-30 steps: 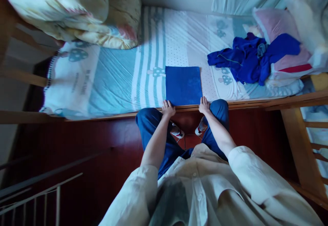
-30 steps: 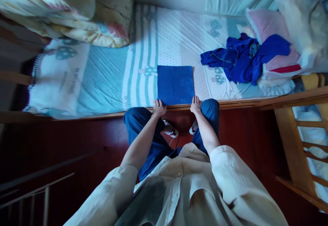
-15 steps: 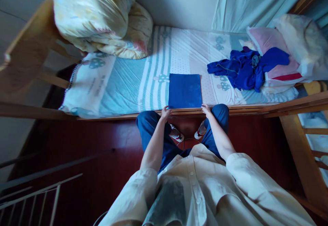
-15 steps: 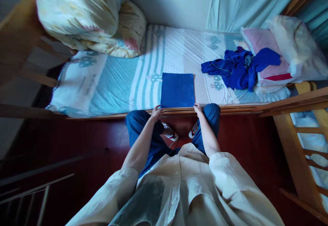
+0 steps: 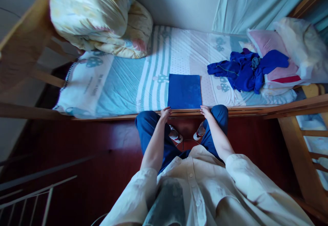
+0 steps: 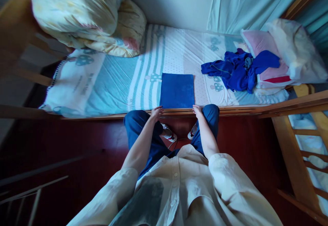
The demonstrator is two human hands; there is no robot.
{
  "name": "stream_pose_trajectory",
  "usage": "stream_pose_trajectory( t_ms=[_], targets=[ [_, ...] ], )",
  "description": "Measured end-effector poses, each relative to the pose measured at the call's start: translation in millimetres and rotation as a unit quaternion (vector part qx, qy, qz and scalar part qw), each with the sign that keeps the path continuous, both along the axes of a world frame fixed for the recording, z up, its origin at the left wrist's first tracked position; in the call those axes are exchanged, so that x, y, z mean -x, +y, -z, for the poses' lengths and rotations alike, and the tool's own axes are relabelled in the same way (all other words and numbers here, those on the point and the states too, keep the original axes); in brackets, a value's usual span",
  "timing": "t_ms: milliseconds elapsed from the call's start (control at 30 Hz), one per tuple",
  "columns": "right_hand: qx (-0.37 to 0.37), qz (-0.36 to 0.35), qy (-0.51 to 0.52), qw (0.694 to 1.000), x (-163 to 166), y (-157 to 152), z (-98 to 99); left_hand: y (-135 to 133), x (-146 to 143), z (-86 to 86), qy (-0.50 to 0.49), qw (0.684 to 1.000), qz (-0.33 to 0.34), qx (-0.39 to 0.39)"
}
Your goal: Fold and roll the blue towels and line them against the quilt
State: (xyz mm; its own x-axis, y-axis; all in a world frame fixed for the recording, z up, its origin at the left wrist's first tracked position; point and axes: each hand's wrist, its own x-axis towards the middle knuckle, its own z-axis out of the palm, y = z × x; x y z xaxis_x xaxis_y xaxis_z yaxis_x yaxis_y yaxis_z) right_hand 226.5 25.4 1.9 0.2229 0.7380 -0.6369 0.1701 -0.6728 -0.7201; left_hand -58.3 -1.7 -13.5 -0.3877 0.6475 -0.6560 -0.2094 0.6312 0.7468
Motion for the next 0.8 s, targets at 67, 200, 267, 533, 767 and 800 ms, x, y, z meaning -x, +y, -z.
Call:
stream_pose_trajectory(
  t_ms=[67,200,267,533,767,800],
  targets=[
    [-0.002,0.0,-0.002,1.0,-1.3,0.2,-0.1,1.0,0.5,-0.8,0.008,1.0,-0.005,0.001],
    [-0.013,0.007,-0.011,1.0,-4.7,-1.0,0.8,-1.1,1.4,-3.3,0.039,0.999,-0.009,0.004],
    [-0.019,0.009,-0.018,1.0,-6.8,-3.0,1.2,-5.1,1.5,-4.7,0.062,0.998,-0.007,0.007],
    [-0.072,-0.014,-0.073,0.995,-10.2,-10.7,3.9,-15.0,-0.4,-10.1,0.166,0.985,0.051,-0.013],
    [-0.124,-0.039,-0.125,0.984,-5.6,6.4,14.2,14.0,10.7,-17.8,0.261,0.954,0.139,-0.049],
    [-0.127,-0.038,-0.131,0.982,-5.5,10.2,15.8,19.2,13.4,-18.4,0.281,0.944,0.162,-0.055]
  ],
)
